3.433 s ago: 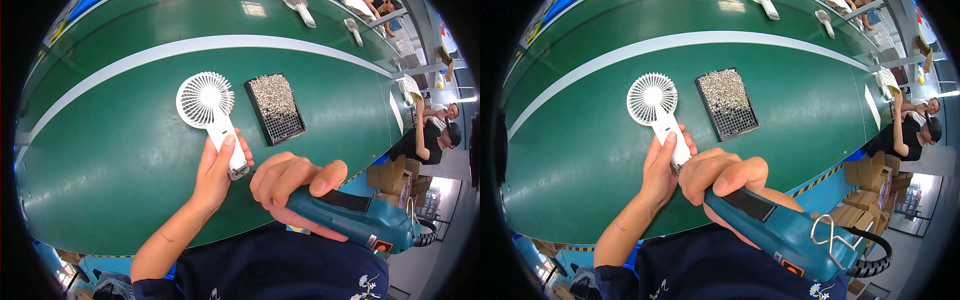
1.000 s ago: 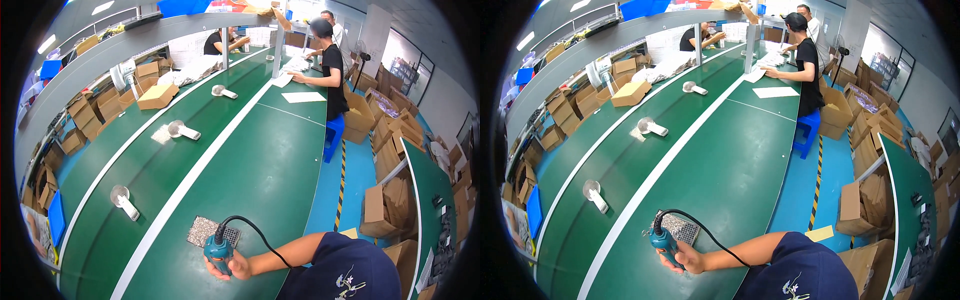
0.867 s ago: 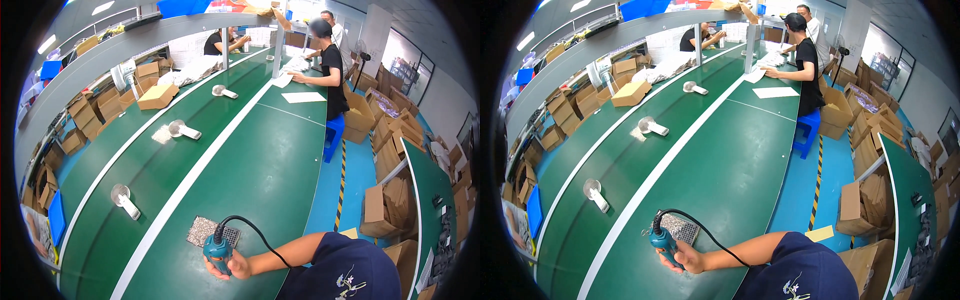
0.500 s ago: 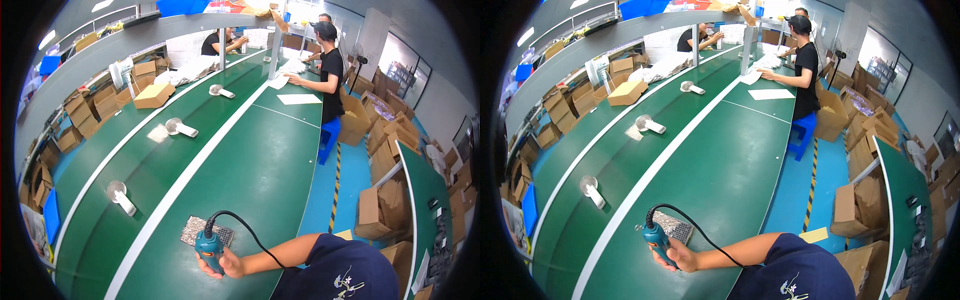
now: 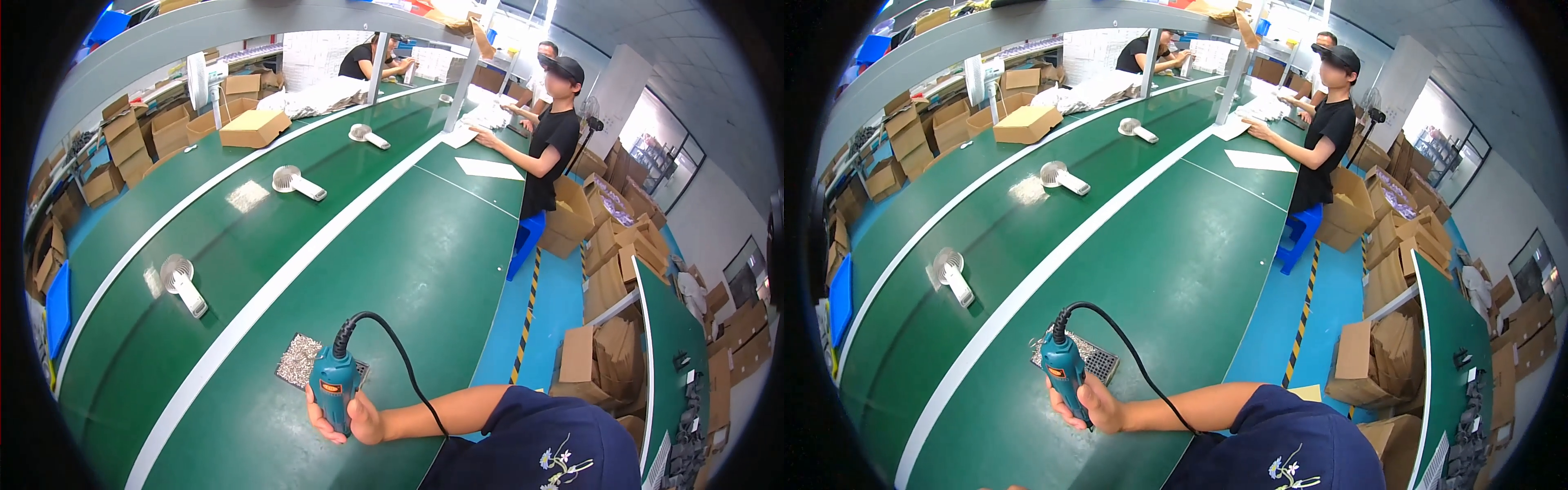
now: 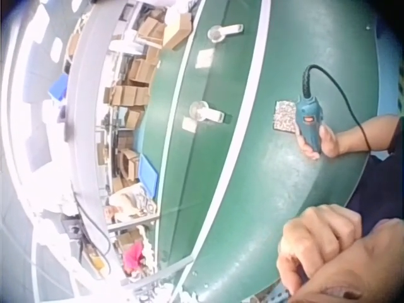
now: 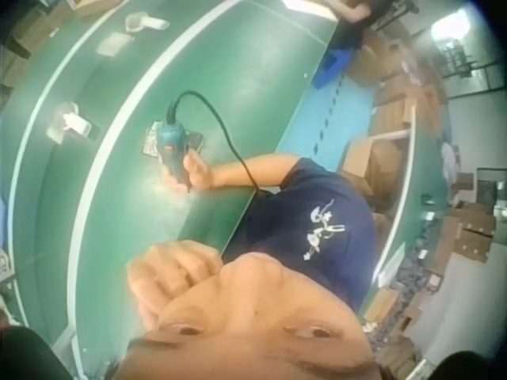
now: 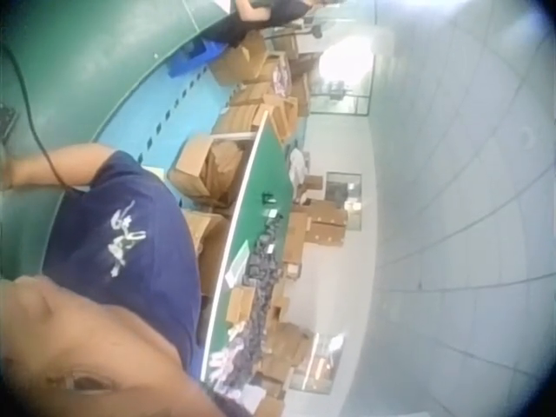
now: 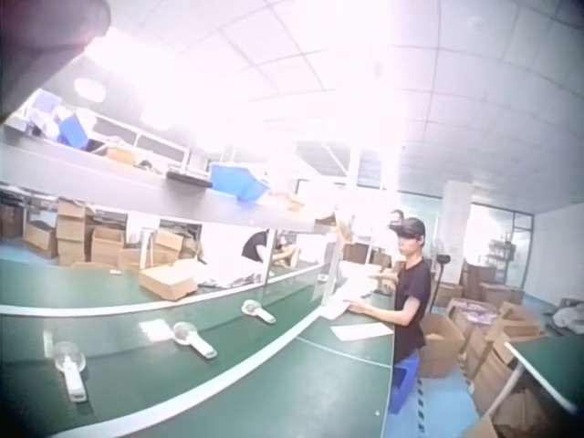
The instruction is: The person assembles handheld fans by securing screws with an electric screwdriver.
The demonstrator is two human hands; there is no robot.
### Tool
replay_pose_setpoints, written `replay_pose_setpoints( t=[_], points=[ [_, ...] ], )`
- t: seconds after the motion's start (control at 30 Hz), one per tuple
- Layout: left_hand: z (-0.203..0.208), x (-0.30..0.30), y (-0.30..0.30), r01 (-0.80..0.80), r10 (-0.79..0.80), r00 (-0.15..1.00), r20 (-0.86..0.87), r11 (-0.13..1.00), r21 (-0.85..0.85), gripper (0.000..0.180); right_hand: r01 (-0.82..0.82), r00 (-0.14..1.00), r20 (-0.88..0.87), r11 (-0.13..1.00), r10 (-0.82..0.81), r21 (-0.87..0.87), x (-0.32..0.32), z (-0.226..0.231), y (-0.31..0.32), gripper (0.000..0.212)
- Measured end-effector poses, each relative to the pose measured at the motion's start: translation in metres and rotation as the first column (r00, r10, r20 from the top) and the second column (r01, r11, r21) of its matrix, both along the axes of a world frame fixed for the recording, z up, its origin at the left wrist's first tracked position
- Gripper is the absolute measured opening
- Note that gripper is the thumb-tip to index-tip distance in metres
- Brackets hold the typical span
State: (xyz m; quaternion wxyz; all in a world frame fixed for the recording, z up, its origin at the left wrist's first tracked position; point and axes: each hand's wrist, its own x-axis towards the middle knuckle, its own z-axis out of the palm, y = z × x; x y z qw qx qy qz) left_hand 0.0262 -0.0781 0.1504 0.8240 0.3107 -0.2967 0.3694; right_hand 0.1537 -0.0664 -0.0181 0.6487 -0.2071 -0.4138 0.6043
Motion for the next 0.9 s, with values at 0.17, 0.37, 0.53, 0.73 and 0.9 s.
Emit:
replay_pose_setpoints(
  t=[0.17,0.37,0.53,0.73,0.9],
  points=[
    [0.0,0.002,-0.006,0.01,-0.01,1.0,-0.001,0.997,-0.079,0.024,0.009,1.0,0.012,1.0,-0.009,0.008,0.002,0.001,0.0,0.076],
    [0.002,0.001,-0.004,0.01,-0.01,1.0,-0.002,0.999,-0.051,0.025,-0.008,1.0,0.02,1.0,0.008,0.018,0.0,-0.002,0.001,0.076],
    [0.004,-0.001,-0.007,-0.014,0.012,0.999,-0.029,0.998,-0.066,0.027,-0.008,1.0,0.005,1.0,0.008,0.012,-0.001,-0.002,0.0,0.075],
    [0.009,-0.003,-0.013,-0.083,0.074,0.993,-0.088,0.992,-0.1,0.03,-0.011,1.0,0.006,1.0,0.011,0.009,-0.001,-0.002,0.0,0.076],
    [0.012,-0.005,-0.018,-0.138,0.12,0.984,-0.128,0.981,-0.139,0.031,-0.014,1.0,0.01,1.0,0.014,0.001,-0.002,-0.002,0.0,0.076]
  ],
)
